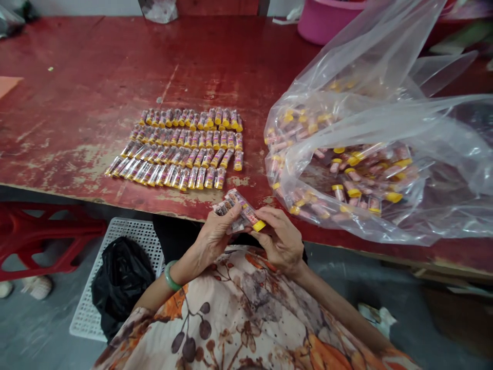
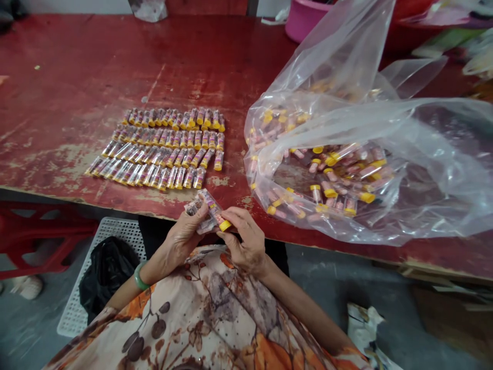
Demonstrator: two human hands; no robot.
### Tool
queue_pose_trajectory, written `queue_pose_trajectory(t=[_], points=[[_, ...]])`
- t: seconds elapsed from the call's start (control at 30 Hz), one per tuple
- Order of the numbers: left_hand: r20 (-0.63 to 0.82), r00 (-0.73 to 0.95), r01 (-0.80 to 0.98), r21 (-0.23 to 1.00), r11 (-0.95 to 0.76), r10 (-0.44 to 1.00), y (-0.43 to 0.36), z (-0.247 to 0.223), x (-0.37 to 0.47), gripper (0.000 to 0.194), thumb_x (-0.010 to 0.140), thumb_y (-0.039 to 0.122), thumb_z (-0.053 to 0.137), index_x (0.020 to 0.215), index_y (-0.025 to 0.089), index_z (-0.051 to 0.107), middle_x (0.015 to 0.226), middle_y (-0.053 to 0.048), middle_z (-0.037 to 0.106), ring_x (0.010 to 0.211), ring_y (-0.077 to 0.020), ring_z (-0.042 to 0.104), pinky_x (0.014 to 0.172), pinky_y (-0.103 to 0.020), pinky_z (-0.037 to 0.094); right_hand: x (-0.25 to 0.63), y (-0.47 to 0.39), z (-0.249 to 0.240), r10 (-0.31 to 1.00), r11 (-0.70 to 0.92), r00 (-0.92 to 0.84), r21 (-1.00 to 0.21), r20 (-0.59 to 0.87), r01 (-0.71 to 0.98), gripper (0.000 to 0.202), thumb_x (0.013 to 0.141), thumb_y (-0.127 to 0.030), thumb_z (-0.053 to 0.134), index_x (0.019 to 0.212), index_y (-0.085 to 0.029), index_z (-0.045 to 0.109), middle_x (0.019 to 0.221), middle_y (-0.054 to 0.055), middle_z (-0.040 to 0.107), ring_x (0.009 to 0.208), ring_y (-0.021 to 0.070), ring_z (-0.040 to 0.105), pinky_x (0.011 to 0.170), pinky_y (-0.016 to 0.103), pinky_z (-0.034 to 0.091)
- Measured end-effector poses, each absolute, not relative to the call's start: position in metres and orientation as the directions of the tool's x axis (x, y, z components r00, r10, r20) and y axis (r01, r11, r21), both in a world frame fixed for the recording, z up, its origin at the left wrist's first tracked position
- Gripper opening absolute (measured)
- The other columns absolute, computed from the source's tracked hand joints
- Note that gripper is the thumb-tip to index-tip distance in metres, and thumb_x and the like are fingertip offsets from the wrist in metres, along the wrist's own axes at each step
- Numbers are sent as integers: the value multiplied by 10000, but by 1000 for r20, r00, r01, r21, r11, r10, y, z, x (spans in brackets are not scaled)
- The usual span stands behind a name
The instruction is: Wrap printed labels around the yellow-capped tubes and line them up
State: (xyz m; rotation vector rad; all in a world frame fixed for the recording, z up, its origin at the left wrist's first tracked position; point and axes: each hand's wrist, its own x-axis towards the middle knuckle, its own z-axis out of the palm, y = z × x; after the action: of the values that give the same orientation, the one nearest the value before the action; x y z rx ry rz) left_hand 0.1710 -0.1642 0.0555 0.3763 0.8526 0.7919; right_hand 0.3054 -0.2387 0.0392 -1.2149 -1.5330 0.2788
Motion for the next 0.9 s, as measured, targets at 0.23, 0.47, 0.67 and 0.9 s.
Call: queue_pose_trajectory(t=[0.23,0.47,0.67,0.9], points=[[-440,539,-383,632,674,719,-174,58,169,388,571,326,869,853,119,701,756,-39,705,644,-138,640,639,-245,520,307,-218,46,912,312,206,-927,354,210,486,660,-236,812,1063,-244,540,1058,34,503,677,95,463,614,273,463],[-396,549,-381,665,643,736,-175,57,170,322,629,310,838,876,149,710,758,-30,702,655,-144,641,645,-259,512,304,-220,57,940,203,249,-970,232,137,422,658,-272,814,984,-233,549,940,10,540,661,105,501,547,246,456],[-356,550,-392,689,610,756,-173,55,170,289,650,320,823,839,139,701,746,-28,685,612,-126,611,595,-252,511,309,-230,62,811,426,155,-750,565,506,288,785,-108,662,1044,-233,640,948,40,634,784,149,616,676,289,517],[-369,549,-384,685,619,750,-176,56,170,285,665,319,810,855,142,691,761,-34,680,618,-135,605,590,-271,519,299,-235,48,621,430,133,-478,772,766,362,781,-50,621,1089,-234,669,938,49,692,782,148,672,617,238,541]])
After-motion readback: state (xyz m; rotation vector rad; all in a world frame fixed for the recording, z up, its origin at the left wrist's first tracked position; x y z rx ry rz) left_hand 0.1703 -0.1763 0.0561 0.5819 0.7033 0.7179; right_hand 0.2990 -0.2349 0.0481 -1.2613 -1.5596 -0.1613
